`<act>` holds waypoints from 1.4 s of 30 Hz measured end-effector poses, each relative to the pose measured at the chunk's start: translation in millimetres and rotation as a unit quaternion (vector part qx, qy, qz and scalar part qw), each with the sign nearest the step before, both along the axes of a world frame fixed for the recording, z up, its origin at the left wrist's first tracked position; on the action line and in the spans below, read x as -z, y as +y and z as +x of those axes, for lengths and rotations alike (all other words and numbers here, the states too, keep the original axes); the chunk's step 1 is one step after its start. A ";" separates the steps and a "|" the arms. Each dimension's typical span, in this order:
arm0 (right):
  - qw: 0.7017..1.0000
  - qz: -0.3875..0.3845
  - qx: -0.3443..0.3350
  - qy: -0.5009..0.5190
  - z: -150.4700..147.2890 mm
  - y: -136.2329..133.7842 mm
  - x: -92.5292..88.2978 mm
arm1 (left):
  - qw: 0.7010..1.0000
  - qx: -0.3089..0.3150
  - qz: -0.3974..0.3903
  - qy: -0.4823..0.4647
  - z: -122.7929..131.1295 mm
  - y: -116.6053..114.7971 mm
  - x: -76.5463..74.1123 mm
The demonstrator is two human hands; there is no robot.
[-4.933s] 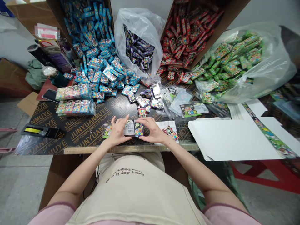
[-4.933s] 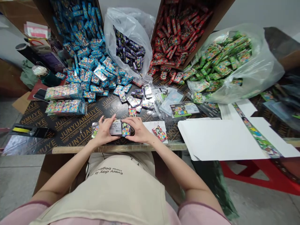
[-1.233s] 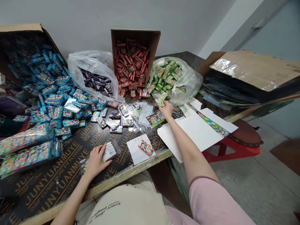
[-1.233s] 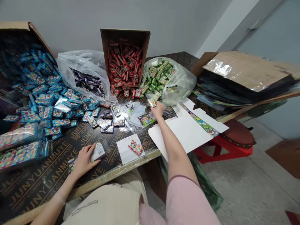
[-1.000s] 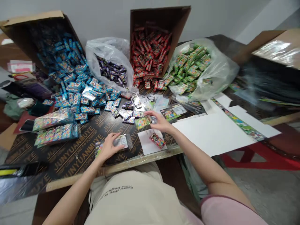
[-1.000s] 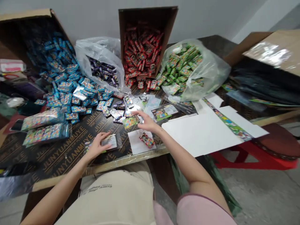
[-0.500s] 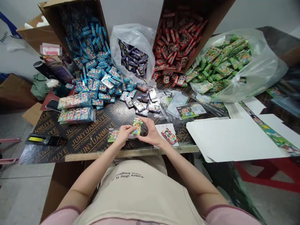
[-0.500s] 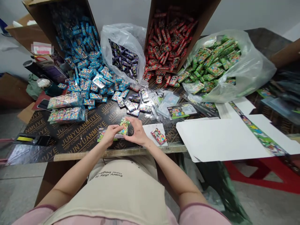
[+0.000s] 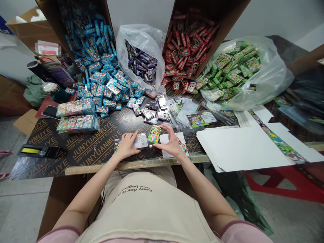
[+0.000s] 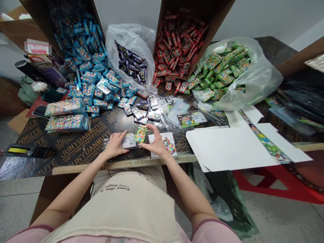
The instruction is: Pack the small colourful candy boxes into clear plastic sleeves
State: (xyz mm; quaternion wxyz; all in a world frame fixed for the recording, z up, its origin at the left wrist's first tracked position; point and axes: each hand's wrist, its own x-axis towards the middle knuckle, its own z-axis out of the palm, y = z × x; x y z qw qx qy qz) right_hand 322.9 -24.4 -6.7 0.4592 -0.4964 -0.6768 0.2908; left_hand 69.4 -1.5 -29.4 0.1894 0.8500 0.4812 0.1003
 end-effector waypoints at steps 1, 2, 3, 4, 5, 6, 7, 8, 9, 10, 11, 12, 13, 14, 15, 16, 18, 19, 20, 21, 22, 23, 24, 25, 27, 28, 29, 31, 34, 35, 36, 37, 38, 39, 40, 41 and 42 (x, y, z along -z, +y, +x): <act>0.998 0.012 0.013 -0.058 2.3 -0.9 -0.5 | 1.000 -0.009 0.010 -0.009 -0.4 -0.2 -2.3; 0.993 0.020 0.017 -0.114 4.1 -1.9 -1.0 | 1.000 -0.015 0.019 -0.019 -1.1 -0.2 -4.9; 0.986 0.024 0.010 -0.162 5.1 -3.0 -1.6 | 0.999 -0.017 0.027 -0.028 -2.0 -0.3 -7.5; 0.980 0.025 -0.006 -0.197 5.2 -4.2 -2.3 | 0.999 -0.013 0.033 -0.035 -2.9 -0.5 -9.9; 0.975 0.022 -0.031 -0.218 4.4 -5.3 -3.1 | 0.998 -0.008 0.037 -0.041 -3.7 -0.8 -11.9; 0.972 0.018 -0.059 -0.227 3.0 -6.1 -4.1 | 0.998 0.000 0.039 -0.045 -4.1 -1.4 -13.4; 0.970 0.013 -0.087 -0.226 1.5 -6.6 -5.1 | 0.998 0.009 0.038 -0.049 -4.1 -2.2 -14.5; 0.970 0.009 -0.114 -0.217 0.1 -6.6 -6.1 | 0.998 0.018 0.036 -0.053 -3.8 -3.1 -15.4; 0.970 0.003 -0.136 -0.202 -0.8 -6.1 -7.1 | 0.998 0.024 0.033 -0.057 -3.2 -4.0 -16.1; 0.971 -0.004 -0.154 -0.183 -1.0 -5.1 -7.7 | 0.997 0.029 0.030 -0.062 -2.5 -4.9 -16.9; 0.972 -0.013 -0.168 -0.161 -0.7 -3.8 -8.0 | 0.997 0.032 0.028 -0.069 -1.8 -5.5 -17.8; 0.974 -0.023 -0.177 -0.136 -0.2 -2.2 -7.7 | 0.996 0.030 0.025 -0.077 -1.0 -5.9 -19.0; 0.977 -0.034 -0.178 -0.108 0.0 -0.4 -6.8 | 0.996 0.018 0.026 -0.087 -0.2 -5.7 -20.7; 0.983 -0.046 -0.164 -0.073 -0.6 1.6 -5.6 | 0.994 -0.005 0.029 -0.103 0.8 -5.2 -22.7; 0.989 -0.058 -0.137 -0.027 -2.6 3.7 -4.0 | 0.991 -0.041 0.035 -0.124 2.2 -4.1 -25.1; 0.992 -0.070 -0.099 0.030 -6.4 5.9 -2.6 | 0.984 -0.086 0.040 -0.152 4.0 -2.6 -27.7; 0.979 -0.104 -0.029 0.170 -20.3 11.0 -1.5 | 0.957 -0.181 0.046 -0.223 10.0 0.9 -32.6; 0.962 -0.125 -0.008 0.241 -29.8 13.8 -2.4 | 0.941 -0.213 0.043 -0.261 14.6 2.4 -34.4; 0.942 -0.147 0.003 0.301 -40.3 16.8 -4.5 | 0.925 -0.231 0.034 -0.300 20.1 3.5 -35.6; 0.923 -0.165 0.015 0.346 -50.9 20.0 -7.6 | 0.909 -0.241 0.019 -0.338 26.6 3.8 -35.9; 0.908 -0.175 0.033 0.379 -60.9 23.4 -11.6 | 0.891 -0.248 -0.001 -0.380 33.7 3.4 -35.4; 0.897 -0.181 0.059 0.400 -69.6 26.9 -16.0 | 0.865 -0.260 -0.026 -0.429 41.3 2.2 -34.4; 0.887 -0.184 0.086 0.415 -76.5 30.3 -20.4 | 0.827 -0.277 -0.056 -0.486 48.7 0.3 -33.0; 0.879 -0.189 0.110 0.424 -81.4 33.4 -24.4 | 0.776 -0.301 -0.087 -0.548 55.5 -2.1 -31.7; 0.870 -0.210 0.124 0.428 -85.9 38.0 -30.4 | 0.655 -0.342 -0.152 -0.657 66.0 -6.7 -30.7; 0.867 -0.226 0.115 0.428 -86.2 39.3 -32.3 | 0.601 -0.352 -0.185 -0.693 69.0 -8.5 -31.3; 0.866 -0.239 0.104 0.428 -85.8 39.7 -33.7 | 0.559 -0.358 -0.216 -0.716 70.6 -9.5 -32.6; 0.864 -0.247 0.090 0.429 -84.4 38.9 -35.8 | 0.510 -0.363 -0.270 -0.731 70.2 -9.4 -36.2; 0.865 -0.239 0.091 0.431 -83.3 36.6 -39.6 | 0.471 -0.374 -0.309 -0.737 66.8 -6.3 -40.8; 0.867 -0.236 0.092 0.429 -83.3 36.1 -41.0 | 0.465 -0.376 -0.315 -0.737 66.1 -5.4 -41.6; 0.868 -0.236 0.089 0.427 -83.4 35.7 -42.3 | 0.462 -0.377 -0.320 -0.736 65.7 -4.8 -42.2; 0.870 -0.236 0.087 0.425 -83.3 35.3 -43.4 | 0.462 -0.377 -0.324 -0.734 65.4 -4.5 -42.8; 0.870 -0.234 0.086 0.426 -83.1 34.7 -44.3 | 0.465 -0.376 -0.328 -0.731 65.1 -4.4 -43.4; 0.868 -0.231 0.088 0.432 -82.5 33.9 -44.8 | 0.470 -0.372 -0.331 -0.729 64.5 -4.3 -44.2; 0.863 -0.226 0.091 0.443 -81.6 32.7 -44.9 | 0.475 -0.367 -0.333 -0.727 63.5 -4.2 -45.5; 0.858 -0.221 0.094 0.455 -80.5 31.3 -44.7 | 0.484 -0.364 -0.334 -0.723 61.9 -3.7 -47.2; 0.860 -0.210 0.095 0.456 -79.1 29.7 -44.3 | 0.495 -0.363 -0.333 -0.716 59.7 -2.8 -49.6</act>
